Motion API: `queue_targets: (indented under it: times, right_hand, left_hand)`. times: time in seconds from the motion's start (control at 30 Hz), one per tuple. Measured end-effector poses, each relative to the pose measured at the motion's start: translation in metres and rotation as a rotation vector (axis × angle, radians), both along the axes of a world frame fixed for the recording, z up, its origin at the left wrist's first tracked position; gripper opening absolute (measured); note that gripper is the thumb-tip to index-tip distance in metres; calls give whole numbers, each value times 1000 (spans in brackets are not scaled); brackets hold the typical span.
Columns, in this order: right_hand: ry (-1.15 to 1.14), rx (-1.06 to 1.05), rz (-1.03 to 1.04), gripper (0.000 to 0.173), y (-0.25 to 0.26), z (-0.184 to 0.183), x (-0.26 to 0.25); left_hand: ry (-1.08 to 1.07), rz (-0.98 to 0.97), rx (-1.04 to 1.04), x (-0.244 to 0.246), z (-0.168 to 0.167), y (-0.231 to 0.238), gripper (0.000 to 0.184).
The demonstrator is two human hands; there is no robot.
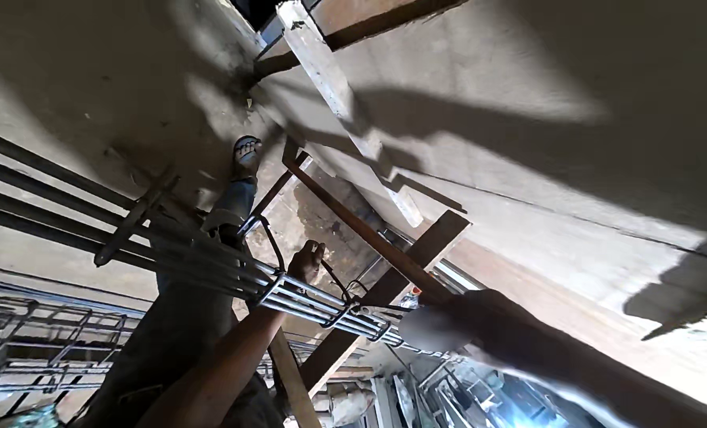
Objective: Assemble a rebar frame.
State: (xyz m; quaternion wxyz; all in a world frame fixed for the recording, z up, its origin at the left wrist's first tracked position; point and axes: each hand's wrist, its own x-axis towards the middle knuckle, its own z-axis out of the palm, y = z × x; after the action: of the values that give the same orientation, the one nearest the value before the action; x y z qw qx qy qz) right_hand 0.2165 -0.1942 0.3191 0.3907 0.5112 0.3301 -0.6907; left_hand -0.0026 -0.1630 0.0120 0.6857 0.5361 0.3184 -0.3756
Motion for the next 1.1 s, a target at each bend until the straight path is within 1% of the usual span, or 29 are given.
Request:
queue_targets:
  times: [0.03, 0.07, 0.1, 0.17, 0.2, 0.27, 0.3, 0.33, 0.37, 0.4, 0.43, 0.47, 0.5, 0.53, 0.57, 0.6, 0.67, 0.7, 0.73, 0.77, 0.83, 0.87, 0.9, 1.0, 1.1]
  right_hand:
    - [-27, 189, 84, 46, -5, 10, -9]
    - [-26, 333, 161, 48, -9, 17, -15]
    - [-17, 432, 235, 48, -10, 22, -18]
    - [-33, 770, 385, 39, -30, 23, -20]
    - [-62, 884, 435, 37, -37, 21, -18]
    - [-124, 952, 497, 39, -42, 17, -17]
    - [-134, 913, 499, 39, -41, 17, -17]
    - [-121, 803, 467, 37, -35, 16, -16]
    - [-111, 618, 374, 33, -25, 14, -13]
    - [-90, 351, 207, 29, -13, 9, -8]
    - [-46, 117, 11, 30, -9, 0, 2]
    - [8, -63, -210, 39, -10, -12, 14]
    - [63, -200, -366, 44, -14, -23, 25]
    - [92, -285, -452, 45, -20, -31, 32]
    - [96, -308, -455, 44, -22, -35, 36]
    - [68, -281, -345, 44, -18, -36, 35]
    - [-46, -165, -19, 44, -1, -24, 21]
    - [-85, -38, 104, 45, 2, -14, 12]
    - [-102, 140, 203, 45, -1, -3, 4]
    - [-88, 347, 295, 41, -9, 5, 0]
    - [-12, 870, 413, 24, -36, 13, 4]
    - [28, 1016, 456, 16, -44, 14, 8]
    - [53, 1072, 467, 15, -51, 16, 11]
    - [28, 1074, 434, 23, -69, 22, 7]
    - [-16, 1087, 488, 26, -70, 25, -3]
  left_hand:
    - [-3, 27, 14, -1, -1, -2, 47]
    - [-1, 48, 26, -3, -1, -5, 46]
    - [3, 66, 35, -4, -1, -6, 46]
    - [10, 102, 54, -6, 1, -9, 45]
    - [20, 110, 59, -7, 2, -10, 44]
    - [45, 125, 55, -9, 4, -10, 45]
    - [52, 138, 64, -10, 5, -11, 44]
    - [52, 155, 76, -9, 5, -11, 44]
    - [43, 175, 89, -8, 4, -11, 43]
    - [33, 185, 91, -8, 4, -10, 43]
    - [30, 181, 87, -9, 5, -10, 43]
    - [32, 179, 86, -8, 5, -10, 43]
    - [33, 179, 89, -8, 6, -11, 43]
    - [34, 180, 94, -8, 6, -11, 43]
    - [44, 184, 94, -7, 7, -9, 42]
    - [56, 187, 87, -6, 9, -7, 42]
    - [79, 199, 78, -4, 11, -3, 40]
    - [83, 191, 73, -3, 13, -2, 40]
    - [83, 178, 70, -3, 14, -1, 40]
    - [71, 175, 77, -4, 12, -3, 41]
    - [36, 171, 94, -7, 8, -7, 42]
    - [25, 165, 96, -8, 6, -8, 43]
    - [15, 155, 100, -9, 5, -9, 43]
    - [9, 160, 110, -9, 4, -11, 44]
    - [14, 168, 104, -8, 5, -9, 43]
